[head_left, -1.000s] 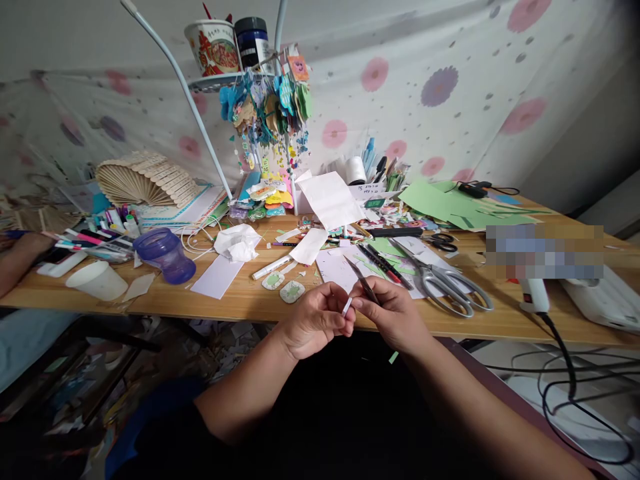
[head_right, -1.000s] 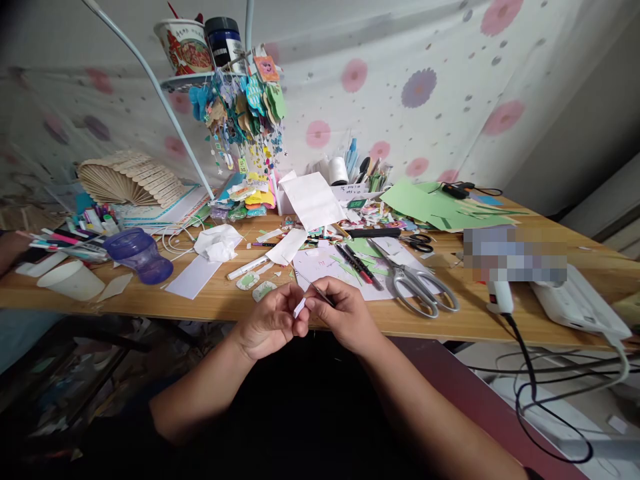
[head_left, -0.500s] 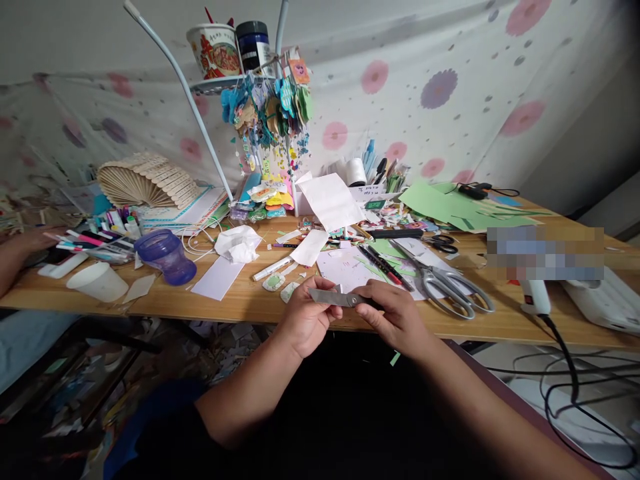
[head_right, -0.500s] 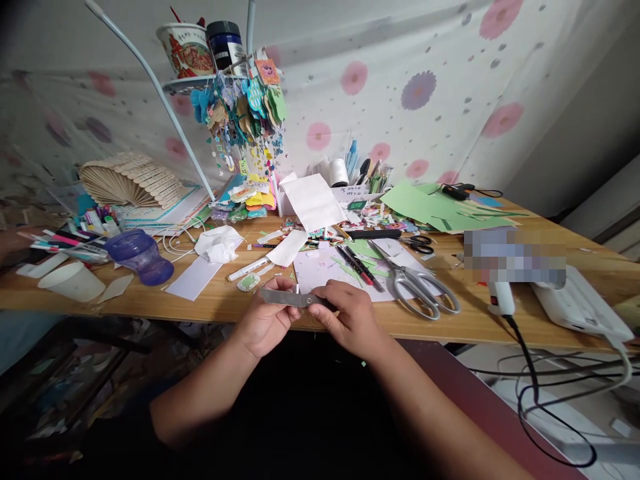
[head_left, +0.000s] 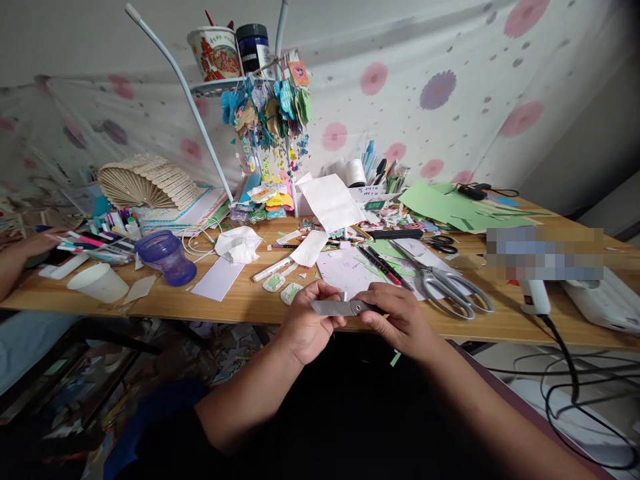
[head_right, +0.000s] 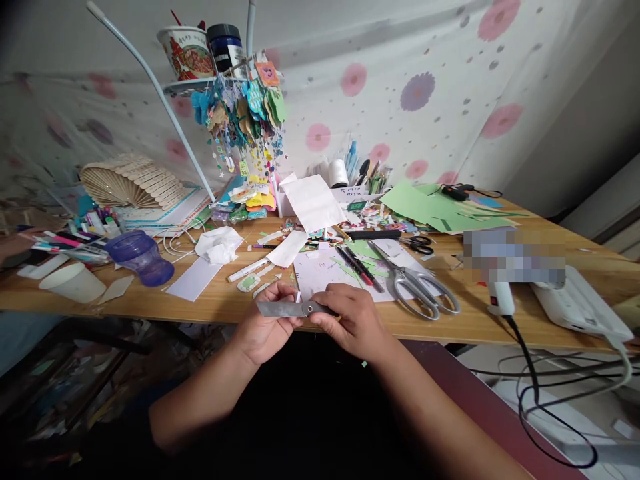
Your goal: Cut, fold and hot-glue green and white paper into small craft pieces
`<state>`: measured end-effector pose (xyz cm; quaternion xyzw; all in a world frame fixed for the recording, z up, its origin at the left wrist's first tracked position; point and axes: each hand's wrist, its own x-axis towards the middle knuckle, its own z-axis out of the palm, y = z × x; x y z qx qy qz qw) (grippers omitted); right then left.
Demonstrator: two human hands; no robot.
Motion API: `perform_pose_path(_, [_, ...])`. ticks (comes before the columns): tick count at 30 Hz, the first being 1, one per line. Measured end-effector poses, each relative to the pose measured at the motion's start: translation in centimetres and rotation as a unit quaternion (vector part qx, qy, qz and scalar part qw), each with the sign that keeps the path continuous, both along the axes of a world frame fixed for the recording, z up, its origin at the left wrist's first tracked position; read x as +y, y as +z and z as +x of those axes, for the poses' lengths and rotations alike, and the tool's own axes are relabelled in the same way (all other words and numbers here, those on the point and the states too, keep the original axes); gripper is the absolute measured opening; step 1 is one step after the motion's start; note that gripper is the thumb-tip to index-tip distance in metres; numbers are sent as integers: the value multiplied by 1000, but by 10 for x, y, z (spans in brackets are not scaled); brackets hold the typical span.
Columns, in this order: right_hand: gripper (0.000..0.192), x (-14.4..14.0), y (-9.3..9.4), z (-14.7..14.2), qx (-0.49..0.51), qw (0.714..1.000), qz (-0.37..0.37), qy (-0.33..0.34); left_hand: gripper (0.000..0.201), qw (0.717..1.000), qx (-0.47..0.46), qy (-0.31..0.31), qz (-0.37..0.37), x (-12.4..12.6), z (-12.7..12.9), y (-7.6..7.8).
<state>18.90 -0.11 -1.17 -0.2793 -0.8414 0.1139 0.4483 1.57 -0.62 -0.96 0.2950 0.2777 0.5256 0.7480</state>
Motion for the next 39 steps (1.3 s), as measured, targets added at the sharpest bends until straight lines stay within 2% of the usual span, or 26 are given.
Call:
perform_pose_path(3, [25,-1,0,0,-10,1000,12,-6,27,1000,-3,4,-6,0,1,2])
perform_pose_path(10, [27,3,-4,2,-6,1000,23,-12,25,999,-26,-28,6,0,0,1])
perform_pose_path(15, [28,13,-14,7,1,999,21,-35,23,997,-62,-36,1,2,-3,-4])
perform_pose_path(18, [30,25,-25,19,-9,994,-16,-107,21,997,-71,-44,3,0,-5,-4])
perform_pose_path(20, [32,33,-31,26,-22,976,-63,-206,20,998,-61,-35,-1,-1,-8,-4])
perform_pose_path(23, [36,44,-37,29,-78,926,-137,-344,22,999,1,32,6,1,-21,-7])
perform_pose_path(25, [36,50,-39,25,-130,903,-156,-379,25,991,73,105,37,9,-36,-11])
perform_pose_path(28, [36,56,-44,18,-191,893,-132,-386,26,947,197,229,108,25,-66,-16])
perform_pose_path(31, [41,57,-45,11,-196,894,-50,-401,27,906,280,289,131,38,-90,-19])
perform_pose_path(33, [39,54,-41,1,-167,908,12,-385,27,899,312,284,117,42,-97,-22])
perform_pose_path(34, [35,51,-38,-7,-158,923,27,-349,27,898,324,277,109,42,-97,-24])
perform_pose_path(37, [27,46,-26,-39,-187,972,-10,-143,24,896,339,266,102,41,-94,-30])
perform_pose_path(39, [29,48,-20,-62,-220,973,-37,-53,23,895,337,275,102,41,-93,-35])
